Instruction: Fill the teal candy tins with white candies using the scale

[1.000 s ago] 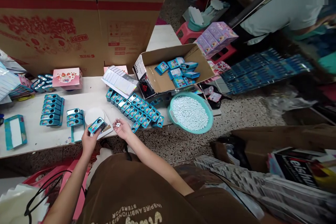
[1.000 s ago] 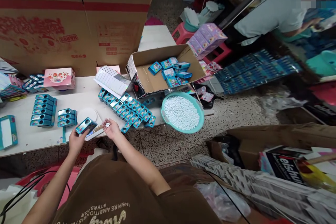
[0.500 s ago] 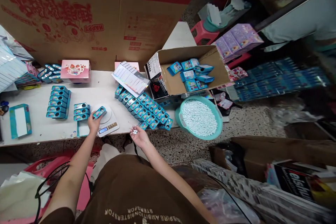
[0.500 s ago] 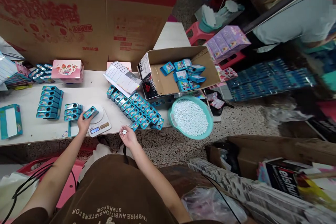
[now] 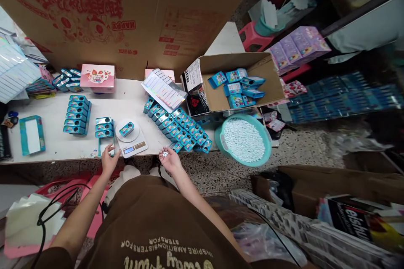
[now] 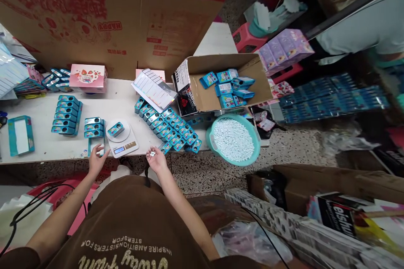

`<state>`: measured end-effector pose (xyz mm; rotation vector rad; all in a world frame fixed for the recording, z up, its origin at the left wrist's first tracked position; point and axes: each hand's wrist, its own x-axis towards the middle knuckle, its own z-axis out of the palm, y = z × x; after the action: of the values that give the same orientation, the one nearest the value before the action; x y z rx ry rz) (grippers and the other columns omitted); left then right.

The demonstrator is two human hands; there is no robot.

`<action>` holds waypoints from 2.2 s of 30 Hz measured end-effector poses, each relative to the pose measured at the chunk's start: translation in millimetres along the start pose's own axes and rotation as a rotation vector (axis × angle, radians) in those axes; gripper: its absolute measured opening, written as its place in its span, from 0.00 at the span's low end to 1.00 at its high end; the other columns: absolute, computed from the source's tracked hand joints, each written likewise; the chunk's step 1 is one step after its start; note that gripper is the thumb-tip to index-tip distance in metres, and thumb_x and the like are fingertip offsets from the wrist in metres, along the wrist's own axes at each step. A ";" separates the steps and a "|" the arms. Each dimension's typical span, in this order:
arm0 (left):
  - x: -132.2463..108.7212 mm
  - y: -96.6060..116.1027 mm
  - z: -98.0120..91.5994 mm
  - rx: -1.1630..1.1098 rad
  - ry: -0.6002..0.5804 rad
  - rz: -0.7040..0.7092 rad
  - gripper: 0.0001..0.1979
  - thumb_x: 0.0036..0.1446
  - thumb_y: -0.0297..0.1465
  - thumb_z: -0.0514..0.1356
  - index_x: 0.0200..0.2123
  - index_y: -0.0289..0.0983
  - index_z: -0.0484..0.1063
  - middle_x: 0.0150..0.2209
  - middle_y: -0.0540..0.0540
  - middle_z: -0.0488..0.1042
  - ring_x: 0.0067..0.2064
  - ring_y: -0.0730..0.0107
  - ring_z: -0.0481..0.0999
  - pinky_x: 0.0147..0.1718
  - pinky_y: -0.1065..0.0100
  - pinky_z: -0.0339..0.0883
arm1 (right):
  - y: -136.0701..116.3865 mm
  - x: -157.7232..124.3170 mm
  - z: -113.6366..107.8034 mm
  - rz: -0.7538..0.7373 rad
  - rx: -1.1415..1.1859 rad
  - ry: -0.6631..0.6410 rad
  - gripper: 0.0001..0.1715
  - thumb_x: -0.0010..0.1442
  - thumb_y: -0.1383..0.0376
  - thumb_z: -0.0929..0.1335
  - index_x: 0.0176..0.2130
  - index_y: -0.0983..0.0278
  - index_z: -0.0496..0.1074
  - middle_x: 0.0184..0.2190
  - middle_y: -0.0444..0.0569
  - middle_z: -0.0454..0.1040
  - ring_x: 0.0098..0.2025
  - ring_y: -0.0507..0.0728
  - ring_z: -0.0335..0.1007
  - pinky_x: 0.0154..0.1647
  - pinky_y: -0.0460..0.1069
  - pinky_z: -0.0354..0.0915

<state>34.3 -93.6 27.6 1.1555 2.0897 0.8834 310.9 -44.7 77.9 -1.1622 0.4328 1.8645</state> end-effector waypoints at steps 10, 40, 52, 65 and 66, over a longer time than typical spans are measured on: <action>2.4 -5.8 -37.4 -0.018 0.016 -0.025 0.23 0.48 0.41 0.61 0.47 0.39 0.66 0.42 0.42 0.74 0.47 0.61 0.72 0.45 0.59 0.64 | 19.1 10.3 11.5 -0.035 0.005 0.014 0.10 0.59 0.69 0.61 0.27 0.65 0.67 0.19 0.44 0.69 0.22 0.49 0.67 0.22 0.42 0.66; 3.5 -18.4 -35.0 -0.093 0.006 -0.047 0.20 0.50 0.41 0.59 0.45 0.40 0.67 0.42 0.42 0.74 0.46 0.61 0.73 0.45 0.59 0.65 | 24.5 50.8 79.5 -0.269 -0.434 -0.167 0.10 0.49 0.64 0.73 0.26 0.67 0.69 0.18 0.40 0.65 0.17 0.42 0.56 0.14 0.39 0.52; -6.3 -37.7 -45.0 -0.112 0.041 -0.097 0.16 0.50 0.41 0.59 0.41 0.40 0.69 0.43 0.43 0.74 0.46 0.62 0.72 0.44 0.61 0.65 | 17.4 59.1 116.7 -0.228 -0.619 -0.191 0.16 0.55 0.54 0.66 0.26 0.63 0.61 0.16 0.38 0.60 0.15 0.45 0.49 0.15 0.42 0.44; 5.7 -33.2 -39.6 -0.152 0.006 -0.104 0.17 0.50 0.42 0.58 0.41 0.40 0.69 0.43 0.43 0.75 0.46 0.61 0.73 0.45 0.59 0.65 | 33.1 69.8 126.0 -0.432 -1.010 -0.247 0.13 0.45 0.59 0.70 0.26 0.64 0.64 0.18 0.39 0.66 0.18 0.45 0.54 0.20 0.43 0.48; 6.8 -31.4 -39.0 -0.157 0.005 -0.101 0.17 0.50 0.42 0.58 0.41 0.40 0.69 0.42 0.43 0.75 0.46 0.61 0.73 0.45 0.59 0.65 | 35.1 72.7 128.6 -0.464 -1.055 -0.243 0.14 0.45 0.57 0.70 0.25 0.63 0.64 0.17 0.39 0.65 0.19 0.46 0.54 0.21 0.44 0.48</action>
<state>-13.2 -110.7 25.7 0.9585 2.0235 0.9838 198.4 57.2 75.5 -1.4699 -1.0024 1.7596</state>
